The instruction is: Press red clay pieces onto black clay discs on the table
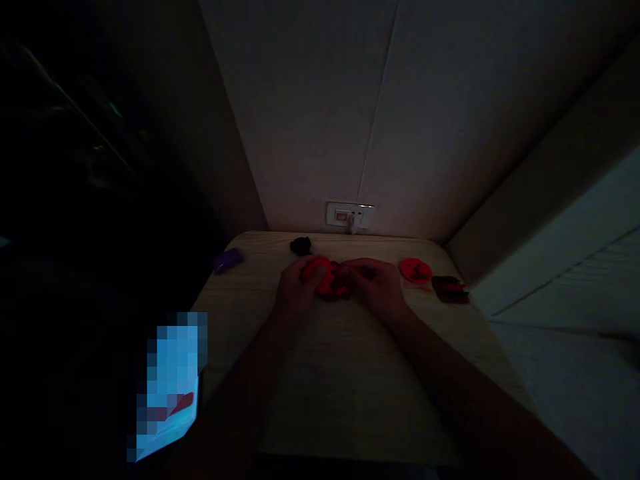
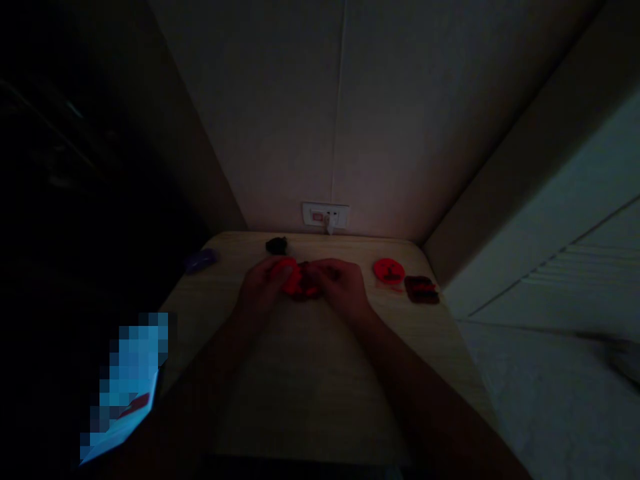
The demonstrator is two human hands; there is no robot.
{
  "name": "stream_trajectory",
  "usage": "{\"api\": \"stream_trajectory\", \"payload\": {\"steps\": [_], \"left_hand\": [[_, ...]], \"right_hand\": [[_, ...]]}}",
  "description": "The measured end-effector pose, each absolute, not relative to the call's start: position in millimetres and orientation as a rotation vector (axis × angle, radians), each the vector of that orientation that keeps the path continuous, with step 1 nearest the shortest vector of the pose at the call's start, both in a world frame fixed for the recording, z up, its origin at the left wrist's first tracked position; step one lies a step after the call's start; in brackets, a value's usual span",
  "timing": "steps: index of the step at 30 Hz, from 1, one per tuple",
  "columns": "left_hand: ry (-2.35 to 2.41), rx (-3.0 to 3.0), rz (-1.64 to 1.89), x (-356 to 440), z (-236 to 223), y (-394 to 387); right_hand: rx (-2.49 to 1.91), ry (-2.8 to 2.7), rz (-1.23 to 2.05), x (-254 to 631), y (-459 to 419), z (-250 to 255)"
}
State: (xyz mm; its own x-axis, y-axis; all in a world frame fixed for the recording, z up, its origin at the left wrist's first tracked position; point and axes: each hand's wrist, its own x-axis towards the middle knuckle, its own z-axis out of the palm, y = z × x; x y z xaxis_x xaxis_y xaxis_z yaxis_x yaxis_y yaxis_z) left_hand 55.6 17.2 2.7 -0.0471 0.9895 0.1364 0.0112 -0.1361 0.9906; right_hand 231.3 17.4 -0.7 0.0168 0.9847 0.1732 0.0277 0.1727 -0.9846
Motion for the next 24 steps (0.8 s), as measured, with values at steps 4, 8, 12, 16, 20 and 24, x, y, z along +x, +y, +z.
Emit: {"api": "stream_trajectory", "payload": {"steps": [4,8,12,16,20,24], "left_hand": [[1.343,1.152,1.517,47.3,1.4,21.9],[1.566,1.144,1.596,34.1,-3.3,26.0],[1.768,1.454,1.409,27.6,-7.4,25.6],[1.986,1.821,1.268,31.7,-5.3,21.2],[2.032,2.038,1.228,39.2,-3.9,16.5],[1.967,2.184,1.011,43.7,-7.8,14.3]], "right_hand": [[-1.159,-1.154,0.964,236.5,23.6,0.3],[-1.179,-1.119,1.018,239.3,26.9,-2.1],[-1.212,-1.136,1.039,239.9,28.0,-6.7],[-1.249,-1.15,1.019,240.2,28.2,-7.0],[-1.249,-1.204,1.013,240.8,28.4,-7.7],[-1.221,-1.296,1.048,241.0,26.8,-7.8]]}}
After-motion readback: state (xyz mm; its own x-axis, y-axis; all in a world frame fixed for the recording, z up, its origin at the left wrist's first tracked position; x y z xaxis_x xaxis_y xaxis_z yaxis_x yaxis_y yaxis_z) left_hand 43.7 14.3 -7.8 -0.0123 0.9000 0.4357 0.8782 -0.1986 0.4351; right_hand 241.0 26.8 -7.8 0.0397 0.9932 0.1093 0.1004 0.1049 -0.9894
